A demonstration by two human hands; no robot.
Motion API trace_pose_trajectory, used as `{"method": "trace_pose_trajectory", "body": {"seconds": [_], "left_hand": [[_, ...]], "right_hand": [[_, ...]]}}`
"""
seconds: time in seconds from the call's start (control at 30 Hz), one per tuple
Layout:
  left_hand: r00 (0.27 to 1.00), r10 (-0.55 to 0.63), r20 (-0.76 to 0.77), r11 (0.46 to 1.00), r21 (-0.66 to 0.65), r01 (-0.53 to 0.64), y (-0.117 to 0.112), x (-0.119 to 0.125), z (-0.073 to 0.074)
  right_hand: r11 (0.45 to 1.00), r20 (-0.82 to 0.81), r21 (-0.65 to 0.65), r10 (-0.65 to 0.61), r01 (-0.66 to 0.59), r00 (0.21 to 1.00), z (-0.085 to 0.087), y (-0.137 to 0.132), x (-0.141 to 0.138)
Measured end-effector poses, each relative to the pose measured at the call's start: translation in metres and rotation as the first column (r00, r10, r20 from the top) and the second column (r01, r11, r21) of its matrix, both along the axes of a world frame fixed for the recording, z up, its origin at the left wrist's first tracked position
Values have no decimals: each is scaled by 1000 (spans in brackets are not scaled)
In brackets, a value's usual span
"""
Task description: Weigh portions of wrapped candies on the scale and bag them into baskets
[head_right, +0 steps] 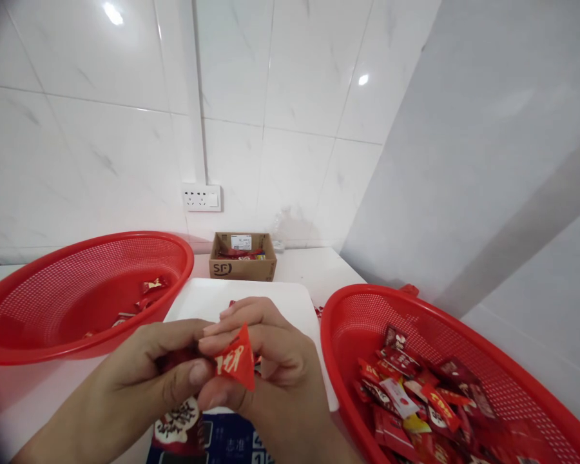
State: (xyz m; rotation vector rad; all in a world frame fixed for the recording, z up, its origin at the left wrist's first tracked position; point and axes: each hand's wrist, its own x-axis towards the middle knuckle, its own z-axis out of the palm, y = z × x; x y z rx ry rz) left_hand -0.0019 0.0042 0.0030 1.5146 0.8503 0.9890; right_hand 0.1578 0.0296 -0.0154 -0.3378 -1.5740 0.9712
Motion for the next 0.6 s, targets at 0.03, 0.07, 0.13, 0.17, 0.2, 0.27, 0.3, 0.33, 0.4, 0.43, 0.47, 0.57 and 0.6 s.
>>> {"method": "trace_pose_trajectory", "body": {"seconds": [0.03, 0.07, 0.13, 0.17, 0.2, 0.27, 0.3, 0.33, 0.4, 0.43, 0.47, 0.57, 0.6], "left_hand": [[999, -20, 41, 1000, -20, 21, 1, 0, -1], [996, -32, 83, 998, -45, 36, 1, 0, -2], [986, -40, 160, 993, -104, 57, 2, 0, -3], [979, -44, 198, 988, -136, 72, 2, 0, -4], [972, -47, 232, 982, -169, 88, 2, 0, -4], [955, -52, 293, 970, -214, 119, 1, 0, -4], [947, -58, 317, 965, -226, 135, 1, 1, -4], [942, -63, 330, 960, -236, 147, 1, 2, -3], [940, -71, 334, 955, -251, 161, 1, 3, -2], [939, -74, 335, 951, -258, 167, 0, 3, -1], [938, -75, 338, 949, -266, 171, 0, 3, 0], [929, -67, 365, 943, -282, 179, 0, 4, 0], [924, -67, 377, 942, -282, 184, 0, 4, -1]], "right_hand": [[999, 9, -24, 31, -31, 999, -1, 0, 0], [997, 19, -50, 65, -64, 998, -1, 1, 0], [988, 22, -101, 123, -120, 992, -2, 2, 0], [983, 13, -118, 140, -138, 990, -2, 2, 0], [981, -1, -127, 146, -145, 989, -3, 3, 0], [988, -34, -104, 109, -112, 993, -2, 3, -2], [994, -44, -78, 77, -80, 996, -2, 3, -3], [998, -52, -49, 34, -37, 998, -2, 2, -4], [999, -51, -2, -47, 47, 998, -1, 0, -5], [997, -49, 18, -77, 78, 996, -1, 0, -5], [995, -49, 33, -97, 99, 994, -1, -1, -5], [995, -45, 63, -80, 82, 996, -2, 1, -4], [996, -41, 65, -57, 59, 998, -2, 2, -4]]}}
